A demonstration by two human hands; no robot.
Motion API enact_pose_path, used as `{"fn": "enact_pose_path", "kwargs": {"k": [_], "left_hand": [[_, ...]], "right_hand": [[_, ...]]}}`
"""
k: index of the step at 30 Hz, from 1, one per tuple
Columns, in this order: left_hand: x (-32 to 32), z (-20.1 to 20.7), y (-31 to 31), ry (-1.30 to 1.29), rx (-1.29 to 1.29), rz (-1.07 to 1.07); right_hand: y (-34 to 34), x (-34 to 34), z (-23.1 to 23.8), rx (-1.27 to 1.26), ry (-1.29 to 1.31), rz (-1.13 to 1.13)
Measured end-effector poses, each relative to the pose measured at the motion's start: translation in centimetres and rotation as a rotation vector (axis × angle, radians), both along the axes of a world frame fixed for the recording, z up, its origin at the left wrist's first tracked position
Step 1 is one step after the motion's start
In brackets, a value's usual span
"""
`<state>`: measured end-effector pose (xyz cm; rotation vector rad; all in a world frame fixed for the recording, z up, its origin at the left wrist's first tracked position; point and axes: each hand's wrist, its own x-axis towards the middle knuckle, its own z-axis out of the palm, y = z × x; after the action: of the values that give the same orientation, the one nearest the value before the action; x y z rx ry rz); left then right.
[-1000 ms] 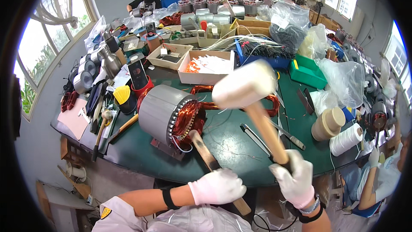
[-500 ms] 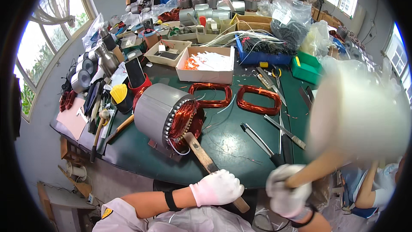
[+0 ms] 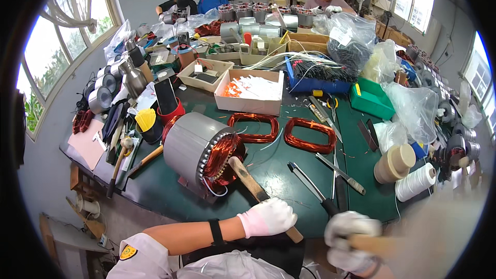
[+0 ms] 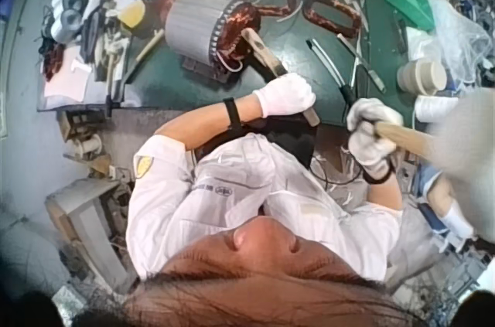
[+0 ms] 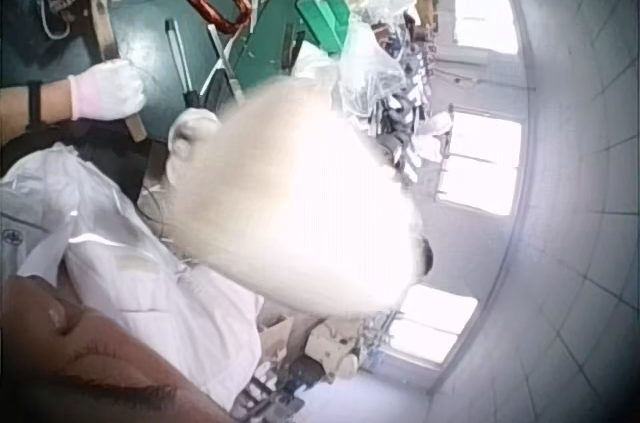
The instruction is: Manually winding and positioning copper coils inside a motor stator using tools and hand pressure.
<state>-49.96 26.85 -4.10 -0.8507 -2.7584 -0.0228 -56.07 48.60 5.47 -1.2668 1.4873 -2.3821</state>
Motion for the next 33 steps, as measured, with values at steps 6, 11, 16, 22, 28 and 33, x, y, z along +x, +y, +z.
{"fn": "enact_pose_path", "kwargs": {"k": [6,11,16,22,28,33], "left_hand": [[3.4,0.1,1.7,-0.151,0.113,-0.174],[7.2,8.0,-2.3,-0.125,0.475,-0.351],[15.3,9.3,-11.3,0.327,1.272,0.521],[23.9,4.2,-24.0,0.507,1.527,1.302],[23.8,1.1,-25.9,-0.043,1.588,1.337],[17.6,3.5,-17.6,-0.075,0.744,0.815]], "right_hand": [[0.5,-1.5,-4.4,1.294,0.67,-0.239],[2.6,-1.5,-4.0,1.226,0.251,-0.51],[7.3,-4.9,-5.5,1.247,0.256,-0.908],[6.1,-5.4,-5.1,1.383,0.643,-1.235],[-2.8,-0.1,-6.8,0.929,0.706,-0.594],[-6.7,1.7,-10.5,1.04,0.708,-0.501]]}}
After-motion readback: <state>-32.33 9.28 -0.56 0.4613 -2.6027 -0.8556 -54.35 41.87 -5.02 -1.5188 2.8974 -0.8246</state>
